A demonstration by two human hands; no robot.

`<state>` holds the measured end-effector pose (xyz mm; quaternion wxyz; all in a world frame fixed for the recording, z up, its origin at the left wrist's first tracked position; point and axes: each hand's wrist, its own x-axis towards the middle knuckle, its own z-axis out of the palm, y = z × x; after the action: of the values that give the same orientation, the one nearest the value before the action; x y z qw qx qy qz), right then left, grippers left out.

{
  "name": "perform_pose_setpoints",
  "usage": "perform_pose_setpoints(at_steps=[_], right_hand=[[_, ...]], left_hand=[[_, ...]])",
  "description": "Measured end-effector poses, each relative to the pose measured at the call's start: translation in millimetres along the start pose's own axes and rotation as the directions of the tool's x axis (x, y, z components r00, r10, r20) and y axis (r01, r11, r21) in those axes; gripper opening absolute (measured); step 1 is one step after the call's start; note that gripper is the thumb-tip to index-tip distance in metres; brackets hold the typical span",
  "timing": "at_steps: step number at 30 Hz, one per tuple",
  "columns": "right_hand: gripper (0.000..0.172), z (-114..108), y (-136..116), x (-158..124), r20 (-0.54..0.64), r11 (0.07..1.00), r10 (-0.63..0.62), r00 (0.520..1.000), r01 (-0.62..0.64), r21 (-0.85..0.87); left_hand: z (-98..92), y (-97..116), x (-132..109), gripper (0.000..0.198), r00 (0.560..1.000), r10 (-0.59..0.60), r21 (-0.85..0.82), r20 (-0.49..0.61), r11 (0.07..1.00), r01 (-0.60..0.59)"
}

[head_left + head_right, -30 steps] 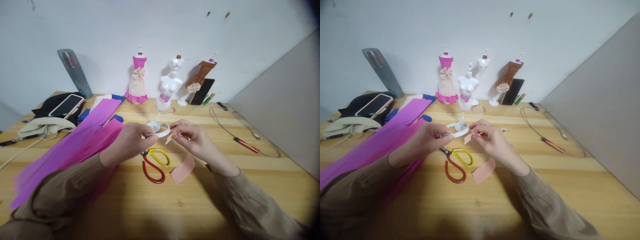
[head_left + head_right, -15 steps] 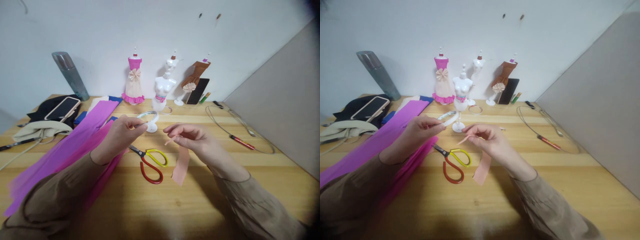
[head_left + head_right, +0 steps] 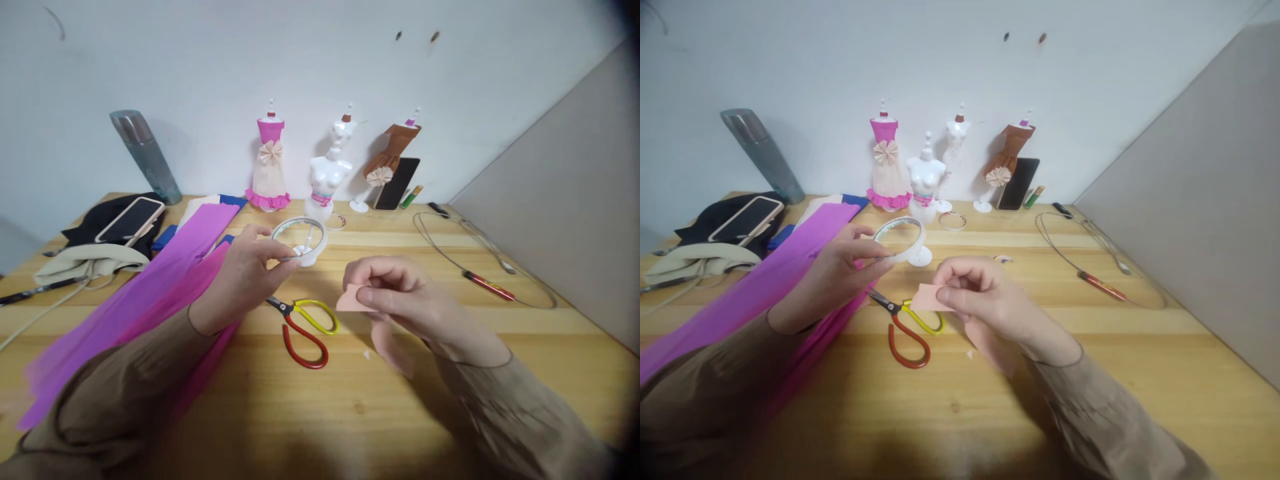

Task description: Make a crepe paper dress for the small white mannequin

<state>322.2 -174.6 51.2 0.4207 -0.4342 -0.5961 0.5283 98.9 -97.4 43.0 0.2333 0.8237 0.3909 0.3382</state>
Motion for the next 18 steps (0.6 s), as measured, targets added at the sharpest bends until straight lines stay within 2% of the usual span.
perform_pose_setpoints(at_steps=[3, 6, 9, 13, 18], right_hand=[[0.034, 3, 2, 2, -0.004, 0.995, -0.004, 1.000, 0.003, -0.102], [0.038, 5, 6, 3, 0.001, 0.991, -0.020, 1.000, 0.020, -0.132], [0.039, 7, 8, 4, -0.032, 0.989, -0.025, 0.999, 0.020, -0.148], [0.036, 11, 8, 5, -0.071, 0.984, -0.042, 0.997, 0.029, -0.175], [0.030, 11, 9, 5, -0.150, 0.954, -0.110, 0.982, 0.062, -0.294]], left_hand=[[1.8, 2, 0, 0.017, 0.997, 0.020, -0.038, 0.069, 0.999, -0.017], [5.2, 3, 0, 0.027, 0.981, -0.003, -0.080, 0.193, 0.997, 0.019], [8.0, 3, 0, 0.033, 0.942, -0.055, -0.199, 0.332, 0.972, 0.127], [8.6, 5, -1, 0.030, 0.887, -0.070, -0.338, 0.455, 0.909, 0.245], [8.9, 4, 0, 0.025, 0.845, -0.040, -0.382, 0.534, 0.879, 0.284]])
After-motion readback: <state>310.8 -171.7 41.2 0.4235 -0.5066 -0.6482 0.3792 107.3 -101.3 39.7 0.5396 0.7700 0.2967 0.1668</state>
